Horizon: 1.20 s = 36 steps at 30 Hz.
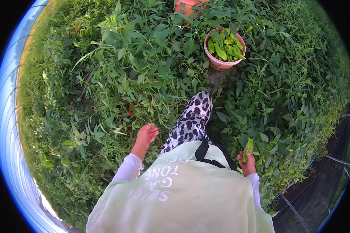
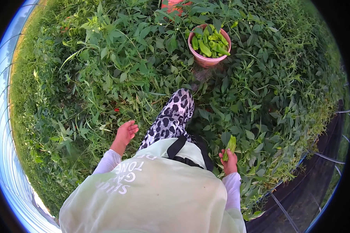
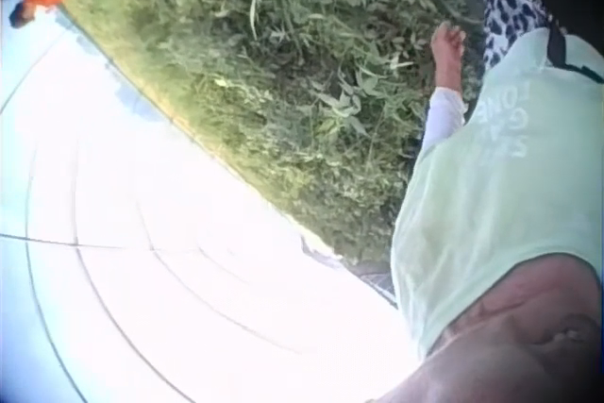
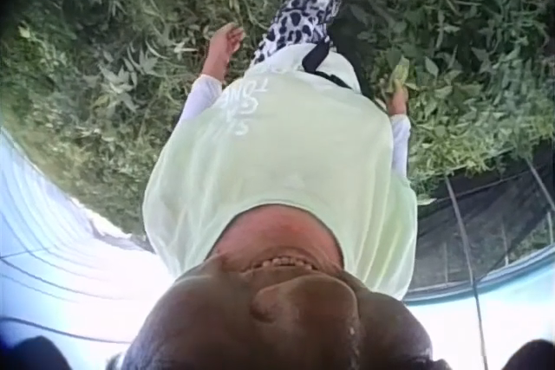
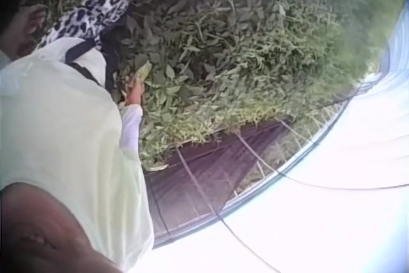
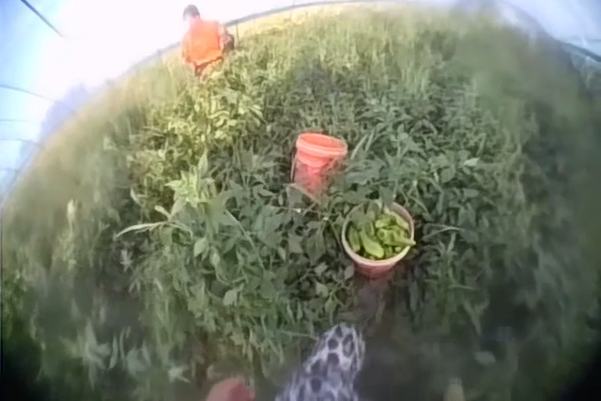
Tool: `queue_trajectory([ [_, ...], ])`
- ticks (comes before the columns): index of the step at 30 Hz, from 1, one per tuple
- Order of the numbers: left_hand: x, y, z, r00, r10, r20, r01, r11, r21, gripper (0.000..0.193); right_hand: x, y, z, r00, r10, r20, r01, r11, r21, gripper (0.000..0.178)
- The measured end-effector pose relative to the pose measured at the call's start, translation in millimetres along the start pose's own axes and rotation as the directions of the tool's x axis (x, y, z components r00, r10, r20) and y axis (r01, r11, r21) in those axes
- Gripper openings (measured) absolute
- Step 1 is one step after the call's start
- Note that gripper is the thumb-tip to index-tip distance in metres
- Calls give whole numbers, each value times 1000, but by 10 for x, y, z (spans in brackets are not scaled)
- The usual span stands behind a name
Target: The person harvests peppers by plucking them from the plants by hand and placing them into a bucket.
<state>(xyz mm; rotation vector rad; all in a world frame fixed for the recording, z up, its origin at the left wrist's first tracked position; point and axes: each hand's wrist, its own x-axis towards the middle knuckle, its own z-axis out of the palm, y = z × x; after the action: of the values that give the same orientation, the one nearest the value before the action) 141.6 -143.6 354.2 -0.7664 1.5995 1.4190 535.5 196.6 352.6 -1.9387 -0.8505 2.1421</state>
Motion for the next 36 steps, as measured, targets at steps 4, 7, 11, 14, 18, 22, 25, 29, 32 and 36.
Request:
queue_trajectory([
  [4,165,298,538,987,38,156,-51,996,78,29,-148,-406,362,988,-104,118,105,994,-4,31],
  [7,296,567,965,974,44,222,-83,982,171,28,-44,-825,693,970,-194,148,215,966,-146,31],
  [11,499,865,1553,980,-25,199,-51,928,370,25,418,-1536,1307,912,-356,203,402,875,-270,31],
  [14,701,1056,1980,971,5,241,-137,833,536,25,972,-2134,1809,867,-435,242,494,810,-315,32],
  [18,1014,1351,2492,955,-70,288,-118,802,585,25,1941,-2875,2450,808,-531,254,587,696,-414,35],
  [22,1280,1599,2827,965,-119,234,-51,791,610,25,3011,-3252,3012,679,-697,232,692,502,-519,61],
  [25,1498,1748,3008,974,-149,171,11,783,622,26,3748,-3299,3353,699,-661,273,659,447,-605,66],
  [29,1760,1919,3253,971,-190,143,42,730,683,28,4289,-3251,3552,785,-522,334,548,331,-768,69],
  [32,1940,2002,3579,952,-243,186,39,699,714,26,4297,-3158,3465,736,-624,263,572,365,-735,68],
  [36,2100,1831,4170,929,-267,256,-54,587,807,21,3988,-2741,2924,645,-749,150,665,454,-593,53],
])
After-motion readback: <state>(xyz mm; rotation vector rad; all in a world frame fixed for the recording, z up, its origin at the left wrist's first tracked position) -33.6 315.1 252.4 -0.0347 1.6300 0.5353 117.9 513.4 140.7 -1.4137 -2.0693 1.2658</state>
